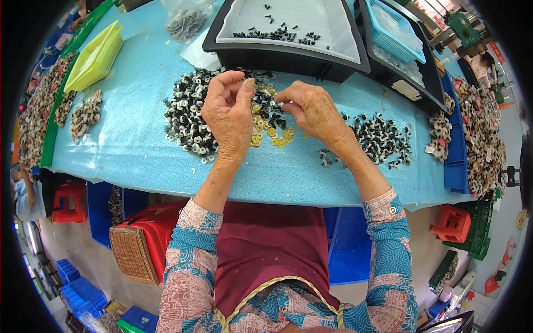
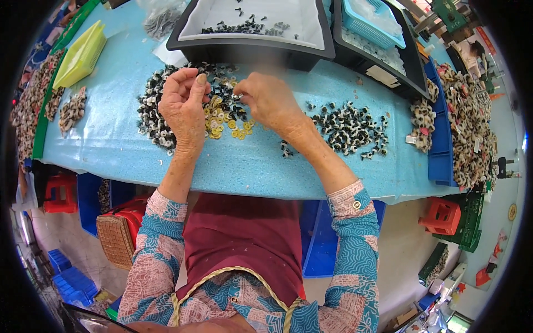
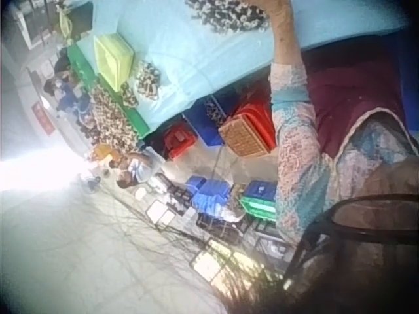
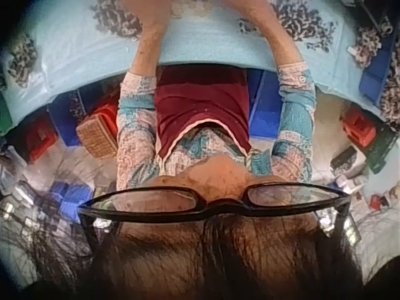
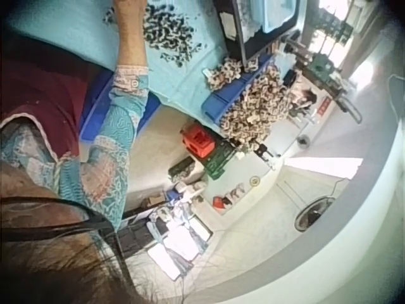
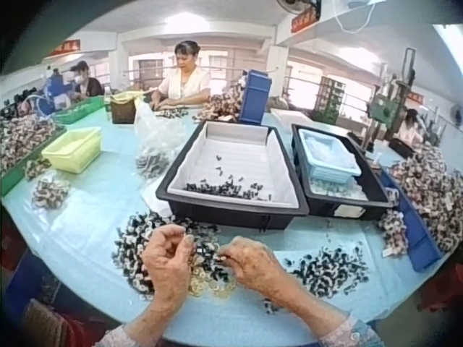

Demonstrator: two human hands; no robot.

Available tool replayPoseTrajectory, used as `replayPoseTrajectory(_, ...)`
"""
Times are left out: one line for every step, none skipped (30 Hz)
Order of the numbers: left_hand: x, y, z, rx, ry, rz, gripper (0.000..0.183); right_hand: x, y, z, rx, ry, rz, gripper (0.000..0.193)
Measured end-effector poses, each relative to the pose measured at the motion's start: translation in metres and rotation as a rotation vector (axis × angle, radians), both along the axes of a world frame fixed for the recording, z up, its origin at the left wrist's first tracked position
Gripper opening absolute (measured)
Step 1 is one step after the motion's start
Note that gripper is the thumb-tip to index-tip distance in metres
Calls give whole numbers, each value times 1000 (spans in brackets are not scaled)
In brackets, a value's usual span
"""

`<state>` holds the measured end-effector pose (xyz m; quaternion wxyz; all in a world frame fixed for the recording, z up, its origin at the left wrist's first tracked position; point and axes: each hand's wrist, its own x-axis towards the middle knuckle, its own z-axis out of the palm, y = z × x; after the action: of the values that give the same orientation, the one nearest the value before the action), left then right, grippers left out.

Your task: The person assembles small plastic components by hand, snapping parts together at a work table.

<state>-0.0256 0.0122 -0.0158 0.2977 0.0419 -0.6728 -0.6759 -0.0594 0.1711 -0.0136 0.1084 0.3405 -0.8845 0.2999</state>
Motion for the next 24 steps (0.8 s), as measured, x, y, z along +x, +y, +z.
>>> replayPoseTrajectory(0,1,0,1,0,2,13,-1,-1,0,1,0,2,13)
replayPoseTrajectory(-1,1,1,-10,0,-1,13,-1,-4,-1,28,20,15,14)
replayPoseTrajectory(-1,2,1,-22,0,-7,13,-1,-6,-1,54,38,26,15)
replayPoseTrajectory(-1,3,0,-22,-2,-7,13,-1,-7,-2,54,37,25,15)
replayPoseTrajectory(-1,3,-1,-26,-6,-15,13,-2,-9,-2,116,50,30,15)
replayPoseTrajectory(-2,3,-1,-31,-10,-21,12,-3,-11,-1,177,64,38,15)
replayPoseTrajectory(-2,2,-1,-32,-11,-20,12,-2,-12,-1,175,63,38,15)
replayPoseTrajectory(-1,2,-1,-36,-15,-25,12,-2,-13,1,219,50,26,15)
replayPoseTrajectory(-1,2,-1,-38,-19,-29,11,-1,-14,1,264,38,15,15)
replayPoseTrajectory(-1,2,-1,-38,-19,-29,11,-1,-13,1,264,39,15,15)
replayPoseTrajectory(-2,2,-1,-21,-18,-31,12,0,-10,1,237,44,30,13)
replayPoseTrajectory(-2,3,-1,-4,-17,-31,13,0,-7,1,210,51,46,12)
replayPoseTrajectory(-2,3,0,-5,-16,-31,13,-2,-2,0,210,52,47,12)
replayPoseTrajectory(-2,3,0,-5,-23,-35,13,-5,4,0,72,-72,45,13)
replayPoseTrajectory(-2,3,0,-7,-31,-40,13,-5,7,2,-67,-196,43,14)
replayPoseTrajectory(-2,3,0,-9,-32,-41,13,-4,11,5,-69,-197,42,14)
replayPoseTrajectory(-2,3,-1,-6,-41,-45,11,-3,15,8,-225,-374,20,17)
replayPoseTrajectory(-3,4,-2,-4,-51,-50,9,-2,18,10,-383,-550,-3,19)
replayPoseTrajectory(-2,6,-2,-8,-52,-51,9,-2,22,8,-387,-551,-4,19)
replayPoseTrajectory(0,7,-3,-107,-55,-67,6,-3,25,5,-454,-665,6,19)
replayPoseTrajectory(1,9,-2,-205,-58,-83,4,-3,28,4,-521,-778,17,20)
replayPoseTrajectory(2,11,-3,-317,-104,-93,6,-3,29,3,-528,-778,16,20)
replayPoseTrajectory(0,11,-4,-323,-104,-96,6,-2,30,1,-577,-806,12,19)
replayPoseTrajectory(-1,10,-6,-494,27,-55,8,-1,31,0,-627,-836,8,18)
